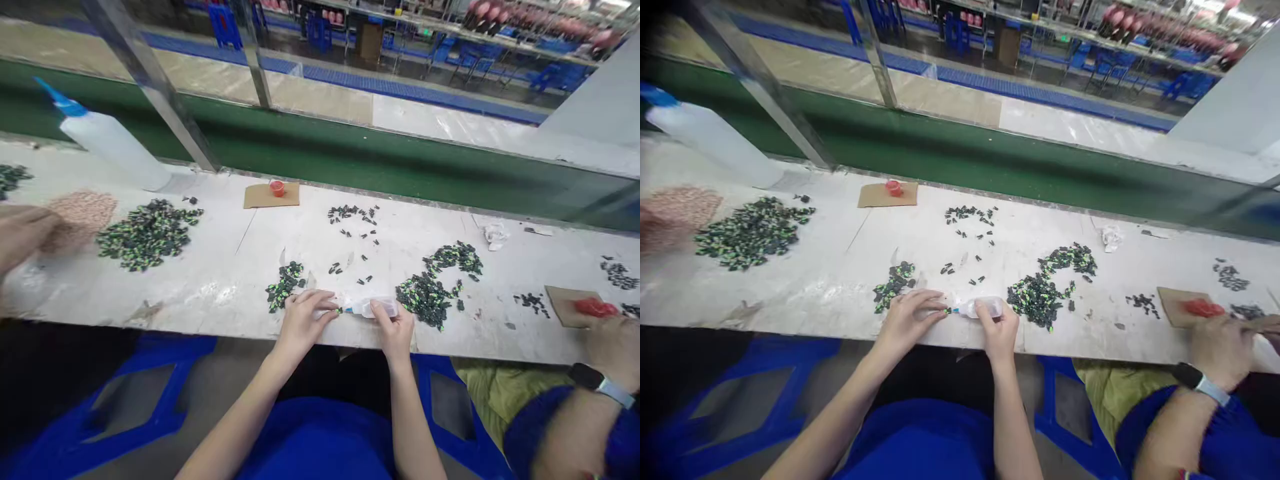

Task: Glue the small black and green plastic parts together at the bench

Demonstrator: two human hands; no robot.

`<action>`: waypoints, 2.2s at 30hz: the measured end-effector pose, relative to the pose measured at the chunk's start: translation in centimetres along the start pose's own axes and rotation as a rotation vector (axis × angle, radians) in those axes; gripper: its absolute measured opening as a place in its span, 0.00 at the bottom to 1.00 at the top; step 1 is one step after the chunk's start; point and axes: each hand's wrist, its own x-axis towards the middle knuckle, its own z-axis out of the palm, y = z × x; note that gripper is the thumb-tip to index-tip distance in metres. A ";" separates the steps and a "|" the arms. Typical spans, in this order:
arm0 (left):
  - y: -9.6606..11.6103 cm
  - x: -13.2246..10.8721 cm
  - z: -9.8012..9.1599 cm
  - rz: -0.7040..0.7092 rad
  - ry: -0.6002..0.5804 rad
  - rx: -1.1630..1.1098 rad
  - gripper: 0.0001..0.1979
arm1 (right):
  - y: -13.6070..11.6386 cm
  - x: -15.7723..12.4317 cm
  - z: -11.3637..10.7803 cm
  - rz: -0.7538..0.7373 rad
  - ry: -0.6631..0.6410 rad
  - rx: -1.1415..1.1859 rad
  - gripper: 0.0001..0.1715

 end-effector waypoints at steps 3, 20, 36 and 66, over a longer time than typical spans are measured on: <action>-0.1 0.0 0.0 -0.003 0.004 0.005 0.13 | 0.0 -0.1 0.0 -0.005 0.003 0.000 0.16; -0.5 -0.1 0.5 0.042 0.042 0.004 0.11 | 0.0 -0.1 0.1 0.008 -0.014 -0.006 0.20; -0.4 -0.2 0.7 0.019 0.060 0.008 0.10 | 0.1 0.0 -0.1 -0.008 0.017 0.002 0.17; 1.0 5.1 -0.7 0.068 0.139 0.369 0.06 | 2.0 1.9 0.6 -0.015 0.175 0.156 0.28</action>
